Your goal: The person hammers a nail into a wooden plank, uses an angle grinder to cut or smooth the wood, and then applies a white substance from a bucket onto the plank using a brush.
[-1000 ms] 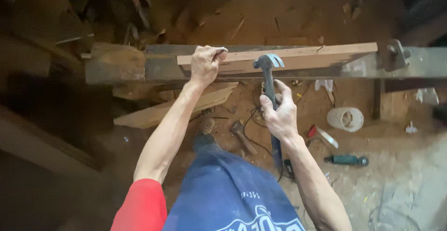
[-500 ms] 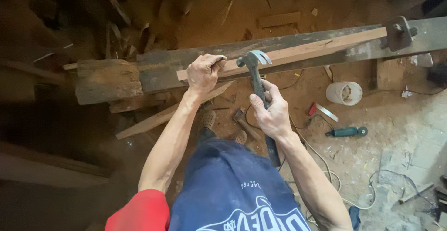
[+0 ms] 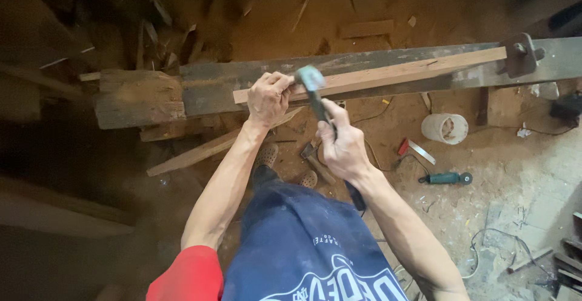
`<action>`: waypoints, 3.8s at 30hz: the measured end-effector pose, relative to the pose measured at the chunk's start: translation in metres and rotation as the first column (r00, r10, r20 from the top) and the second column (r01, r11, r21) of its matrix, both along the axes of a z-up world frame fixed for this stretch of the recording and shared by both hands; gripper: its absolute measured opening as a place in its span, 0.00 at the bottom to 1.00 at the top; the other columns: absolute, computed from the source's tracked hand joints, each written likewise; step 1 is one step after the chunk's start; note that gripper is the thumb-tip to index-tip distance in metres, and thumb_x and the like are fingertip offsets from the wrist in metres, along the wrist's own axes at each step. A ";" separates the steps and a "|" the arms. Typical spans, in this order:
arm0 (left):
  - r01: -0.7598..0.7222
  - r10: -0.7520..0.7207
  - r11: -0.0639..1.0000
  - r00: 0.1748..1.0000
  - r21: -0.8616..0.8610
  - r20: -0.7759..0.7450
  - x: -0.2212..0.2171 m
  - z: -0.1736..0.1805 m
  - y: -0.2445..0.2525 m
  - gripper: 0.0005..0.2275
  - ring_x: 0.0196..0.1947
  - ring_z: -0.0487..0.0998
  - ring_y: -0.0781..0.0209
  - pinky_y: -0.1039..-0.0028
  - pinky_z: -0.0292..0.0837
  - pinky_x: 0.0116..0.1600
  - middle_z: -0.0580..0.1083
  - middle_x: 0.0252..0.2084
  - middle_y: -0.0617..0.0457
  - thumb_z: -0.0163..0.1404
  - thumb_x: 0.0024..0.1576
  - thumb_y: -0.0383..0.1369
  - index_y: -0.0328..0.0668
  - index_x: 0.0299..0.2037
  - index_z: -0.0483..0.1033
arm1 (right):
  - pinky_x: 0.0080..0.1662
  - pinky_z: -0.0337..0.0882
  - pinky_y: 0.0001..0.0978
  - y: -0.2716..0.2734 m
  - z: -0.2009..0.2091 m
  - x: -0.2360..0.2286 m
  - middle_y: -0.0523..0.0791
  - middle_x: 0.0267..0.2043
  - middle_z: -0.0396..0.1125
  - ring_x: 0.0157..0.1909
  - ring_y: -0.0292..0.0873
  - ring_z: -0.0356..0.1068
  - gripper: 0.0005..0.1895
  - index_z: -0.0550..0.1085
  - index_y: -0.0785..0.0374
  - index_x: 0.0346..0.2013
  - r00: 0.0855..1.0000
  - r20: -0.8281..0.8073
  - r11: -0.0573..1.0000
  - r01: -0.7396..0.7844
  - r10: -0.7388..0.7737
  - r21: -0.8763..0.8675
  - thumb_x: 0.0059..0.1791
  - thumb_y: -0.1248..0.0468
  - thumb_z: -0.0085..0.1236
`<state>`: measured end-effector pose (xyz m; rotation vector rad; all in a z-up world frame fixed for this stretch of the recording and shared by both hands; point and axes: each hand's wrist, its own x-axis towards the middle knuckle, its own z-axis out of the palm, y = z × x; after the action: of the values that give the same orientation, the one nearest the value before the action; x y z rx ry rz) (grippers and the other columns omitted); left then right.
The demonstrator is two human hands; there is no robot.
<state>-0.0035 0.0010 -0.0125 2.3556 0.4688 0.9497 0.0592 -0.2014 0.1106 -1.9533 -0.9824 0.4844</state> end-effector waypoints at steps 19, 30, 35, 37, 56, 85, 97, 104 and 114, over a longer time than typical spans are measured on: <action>-0.003 0.003 0.999 1.000 -0.050 -0.002 0.001 0.004 -0.003 0.05 0.36 0.79 0.56 0.67 0.76 0.39 0.79 0.35 0.59 0.59 0.53 0.27 0.51 0.36 0.83 | 0.27 0.62 0.21 -0.018 0.036 0.011 0.39 0.26 0.67 0.21 0.28 0.65 0.20 0.55 0.54 0.66 0.999 0.045 0.891 -0.029 0.009 0.452 0.59 0.65 0.40; 0.007 -0.003 0.992 0.999 0.129 -0.032 -0.001 -0.006 0.006 0.14 0.39 0.81 0.56 0.67 0.79 0.42 0.80 0.42 0.50 0.58 0.53 0.41 0.45 0.46 0.80 | 0.25 0.66 0.28 -0.014 0.022 0.016 0.40 0.21 0.65 0.22 0.32 0.64 0.22 0.60 0.61 0.68 0.997 -0.031 0.997 0.066 -0.065 0.038 0.58 0.65 0.46; -0.033 0.147 0.976 0.827 0.214 -0.542 -0.005 -0.026 0.014 0.15 0.34 0.81 0.54 0.63 0.75 0.38 0.79 0.36 0.45 0.65 0.56 0.41 0.38 0.39 0.76 | 0.23 0.63 0.23 -0.022 0.064 0.019 0.40 0.29 0.67 0.21 0.29 0.63 0.20 0.57 0.60 0.69 0.999 0.020 0.916 -0.035 0.029 0.400 0.62 0.63 0.43; -0.023 0.175 0.958 0.835 0.285 -0.522 -0.005 -0.035 0.012 0.10 0.36 0.81 0.55 0.63 0.74 0.40 0.79 0.37 0.49 0.63 0.55 0.34 0.44 0.38 0.74 | 0.24 0.62 0.24 -0.014 0.055 0.014 0.42 0.28 0.66 0.21 0.31 0.63 0.16 0.58 0.58 0.64 0.965 0.261 0.874 -0.133 0.007 0.467 0.61 0.64 0.43; -0.048 0.181 0.953 0.881 0.299 -0.436 0.003 -0.032 0.013 0.11 0.35 0.81 0.50 0.61 0.75 0.39 0.79 0.34 0.46 0.57 0.41 0.27 0.41 0.34 0.74 | 0.24 0.74 0.24 -0.014 0.032 0.028 0.56 0.53 0.72 0.27 0.36 0.73 0.19 0.59 0.62 0.64 0.953 0.297 0.990 -0.088 0.051 0.111 0.58 0.66 0.46; -0.016 0.116 0.976 0.883 0.217 -0.455 -0.001 -0.035 0.018 0.15 0.38 0.80 0.48 0.59 0.73 0.42 0.78 0.36 0.46 0.62 0.42 0.35 0.40 0.36 0.73 | 0.25 0.63 0.31 0.005 0.001 0.008 0.43 0.19 0.61 0.19 0.33 0.63 0.21 0.64 0.58 0.66 0.999 -0.047 0.988 -0.017 0.010 -0.154 0.57 0.65 0.47; 0.097 -0.012 0.983 0.884 0.157 -0.468 0.026 0.041 -0.013 0.33 0.53 0.76 0.48 0.54 0.68 0.56 0.77 0.51 0.45 0.67 0.41 0.53 0.40 0.52 0.75 | 0.22 0.62 0.26 -0.107 -0.002 0.054 0.41 0.20 0.64 0.18 0.31 0.60 0.24 0.62 0.56 0.68 0.834 -0.380 0.915 0.386 -0.400 -0.115 0.57 0.61 0.47; 0.194 -0.099 0.923 0.955 0.334 -0.281 0.139 0.027 -0.087 0.38 0.52 0.76 0.44 0.50 0.68 0.57 0.77 0.49 0.41 0.63 0.34 0.50 0.32 0.53 0.72 | 0.20 0.61 0.24 -0.134 0.032 0.129 0.41 0.24 0.67 0.18 0.30 0.61 0.22 0.59 0.59 0.69 0.844 -0.182 0.843 0.527 -0.505 0.106 0.60 0.62 0.44; 0.173 -0.032 0.958 0.858 0.230 -0.512 0.159 -0.043 -0.086 0.06 0.39 0.82 0.46 0.57 0.76 0.43 0.79 0.39 0.43 0.50 0.56 0.31 0.40 0.41 0.71 | 0.40 0.74 0.35 -0.109 -0.014 0.163 0.53 0.44 0.74 0.42 0.48 0.79 0.16 0.63 0.59 0.64 0.808 0.418 0.908 0.391 -0.416 0.149 0.62 0.66 0.51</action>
<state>0.1557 -0.0851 -0.0554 2.8540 0.4195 0.3438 0.2224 -0.3100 0.0966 -2.1924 -0.7951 -0.2443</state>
